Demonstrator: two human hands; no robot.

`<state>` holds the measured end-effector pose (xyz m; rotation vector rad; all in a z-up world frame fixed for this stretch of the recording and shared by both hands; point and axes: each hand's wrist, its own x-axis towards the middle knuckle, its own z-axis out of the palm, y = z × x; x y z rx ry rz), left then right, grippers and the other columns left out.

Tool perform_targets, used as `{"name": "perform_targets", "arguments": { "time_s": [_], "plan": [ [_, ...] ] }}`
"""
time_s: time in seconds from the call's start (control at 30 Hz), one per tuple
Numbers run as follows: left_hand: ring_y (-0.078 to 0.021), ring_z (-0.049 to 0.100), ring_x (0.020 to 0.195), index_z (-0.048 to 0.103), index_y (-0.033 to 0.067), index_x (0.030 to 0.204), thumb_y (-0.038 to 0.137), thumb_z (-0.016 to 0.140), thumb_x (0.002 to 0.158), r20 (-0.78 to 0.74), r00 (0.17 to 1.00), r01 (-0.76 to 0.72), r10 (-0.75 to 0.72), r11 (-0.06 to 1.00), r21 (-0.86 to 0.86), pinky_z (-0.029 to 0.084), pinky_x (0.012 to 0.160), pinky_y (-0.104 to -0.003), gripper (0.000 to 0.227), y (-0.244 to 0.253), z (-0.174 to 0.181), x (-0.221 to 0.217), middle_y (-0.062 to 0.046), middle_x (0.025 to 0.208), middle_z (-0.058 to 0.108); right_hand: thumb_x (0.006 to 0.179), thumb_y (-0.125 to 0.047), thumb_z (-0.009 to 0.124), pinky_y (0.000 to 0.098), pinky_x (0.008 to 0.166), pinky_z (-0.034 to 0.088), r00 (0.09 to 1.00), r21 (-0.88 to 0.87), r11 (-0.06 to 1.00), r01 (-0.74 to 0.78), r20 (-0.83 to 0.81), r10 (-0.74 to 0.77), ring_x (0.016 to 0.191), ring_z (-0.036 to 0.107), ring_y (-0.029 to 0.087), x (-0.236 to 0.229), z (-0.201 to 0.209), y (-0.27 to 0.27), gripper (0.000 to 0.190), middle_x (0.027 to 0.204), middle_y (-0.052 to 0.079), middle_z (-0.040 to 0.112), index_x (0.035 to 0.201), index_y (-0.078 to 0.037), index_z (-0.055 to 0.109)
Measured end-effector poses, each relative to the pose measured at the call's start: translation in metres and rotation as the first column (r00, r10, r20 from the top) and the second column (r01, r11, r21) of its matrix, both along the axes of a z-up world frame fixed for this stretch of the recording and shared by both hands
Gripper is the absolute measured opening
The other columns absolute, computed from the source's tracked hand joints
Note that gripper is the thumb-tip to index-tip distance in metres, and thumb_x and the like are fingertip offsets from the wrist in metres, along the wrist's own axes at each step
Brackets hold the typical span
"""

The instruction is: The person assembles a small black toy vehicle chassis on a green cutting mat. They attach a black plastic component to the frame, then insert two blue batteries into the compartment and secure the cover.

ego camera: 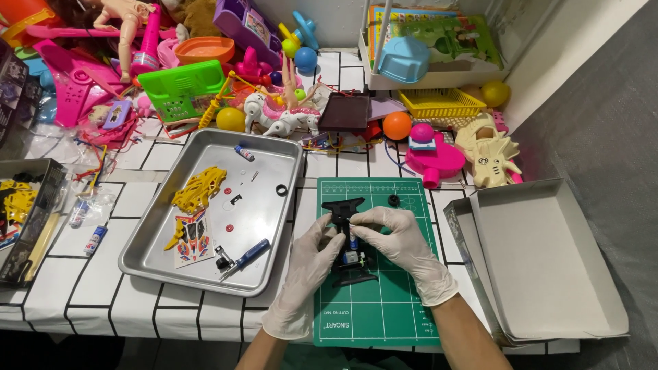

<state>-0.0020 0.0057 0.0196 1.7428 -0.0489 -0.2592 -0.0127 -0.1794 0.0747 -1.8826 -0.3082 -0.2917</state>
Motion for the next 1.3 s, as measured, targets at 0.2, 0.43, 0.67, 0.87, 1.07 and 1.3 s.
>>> {"name": "perform_targets", "arguments": {
  "time_s": [0.2, 0.43, 0.67, 0.87, 1.07, 1.3],
  "plan": [
    [-0.0181, 0.070, 0.082, 0.068, 0.0192, 0.133, 0.022, 0.070, 0.089, -0.003, 1.000, 0.006, -0.006, 1.000, -0.008, 0.056, 0.076, -0.034, 0.044, 0.000, 0.000, 0.000, -0.007, 0.092, 0.078, 0.080, 0.000, 0.082, 0.0248, 0.059, 0.052, 0.998, -0.084, 0.996, 0.028, 0.056, -0.023, 0.066, 0.067, 0.012, 0.004, -0.014, -0.004, 0.018, 0.084, 0.006, 0.079, 0.092, -0.013, 0.084],
    [-0.0163, 0.071, 0.082, 0.069, 0.0219, 0.129, 0.021, 0.071, 0.088, -0.009, 1.000, 0.000, 0.000, 1.000, -0.008, 0.056, 0.076, -0.032, 0.041, -0.002, 0.001, -0.002, -0.005, 0.091, 0.079, 0.081, -0.002, 0.083, 0.0257, 0.059, 0.050, 0.996, -0.143, 0.989, 0.020, 0.085, -0.008, 0.067, 0.064, 0.011, 0.005, -0.015, -0.004, 0.016, 0.084, 0.003, 0.076, 0.091, -0.014, 0.085],
    [-0.0194, 0.072, 0.089, 0.068, 0.0194, 0.131, 0.019, 0.070, 0.089, -0.005, 1.000, 0.018, -0.018, 0.999, -0.049, 0.056, 0.082, -0.036, 0.042, -0.001, 0.009, -0.006, -0.009, 0.098, 0.079, 0.071, -0.007, 0.091, 0.0261, 0.057, 0.047, 0.974, -0.115, 0.983, 0.144, -0.160, -0.161, 0.069, 0.066, 0.013, 0.006, -0.018, -0.005, 0.033, 0.085, 0.001, 0.072, 0.097, -0.016, 0.074],
    [-0.0237, 0.072, 0.097, 0.065, 0.0158, 0.134, 0.020, 0.070, 0.089, 0.011, 0.999, 0.031, -0.031, 0.997, -0.066, 0.056, 0.087, -0.039, 0.046, -0.002, 0.021, -0.010, -0.012, 0.105, 0.078, 0.076, -0.005, 0.086, 0.0245, 0.073, 0.050, 0.876, 0.067, 0.988, 0.140, -0.473, -0.092, 0.083, 0.067, 0.014, -0.001, 0.012, 0.006, 0.079, 0.105, 0.011, 0.075, 0.145, -0.018, 0.049],
    [-0.0192, 0.071, 0.088, 0.063, 0.0168, 0.133, 0.024, 0.081, 0.079, -0.023, 0.999, 0.041, -0.043, 0.998, -0.056, 0.055, 0.084, -0.033, 0.058, -0.004, 0.039, -0.014, -0.007, 0.098, 0.079, 0.074, -0.001, 0.085, 0.0297, 0.086, 0.055, 0.863, 0.138, 0.980, 0.145, -0.502, -0.057, 0.087, 0.071, 0.016, 0.003, 0.003, 0.004, 0.088, 0.097, 0.012, 0.079, 0.152, -0.021, 0.050],
    [-0.0116, 0.069, 0.082, 0.058, 0.0288, 0.132, 0.029, 0.084, 0.075, -0.054, 0.997, 0.060, -0.060, 0.998, 0.004, 0.053, 0.079, -0.026, 0.062, -0.002, 0.030, -0.011, 0.006, 0.092, 0.078, 0.082, -0.016, 0.085, 0.0359, 0.092, 0.056, 0.851, 0.055, 0.979, 0.197, -0.504, -0.143, 0.098, 0.069, 0.017, 0.006, 0.005, 0.006, 0.068, 0.109, 0.010, 0.075, 0.145, -0.021, 0.061]
  ]
}}
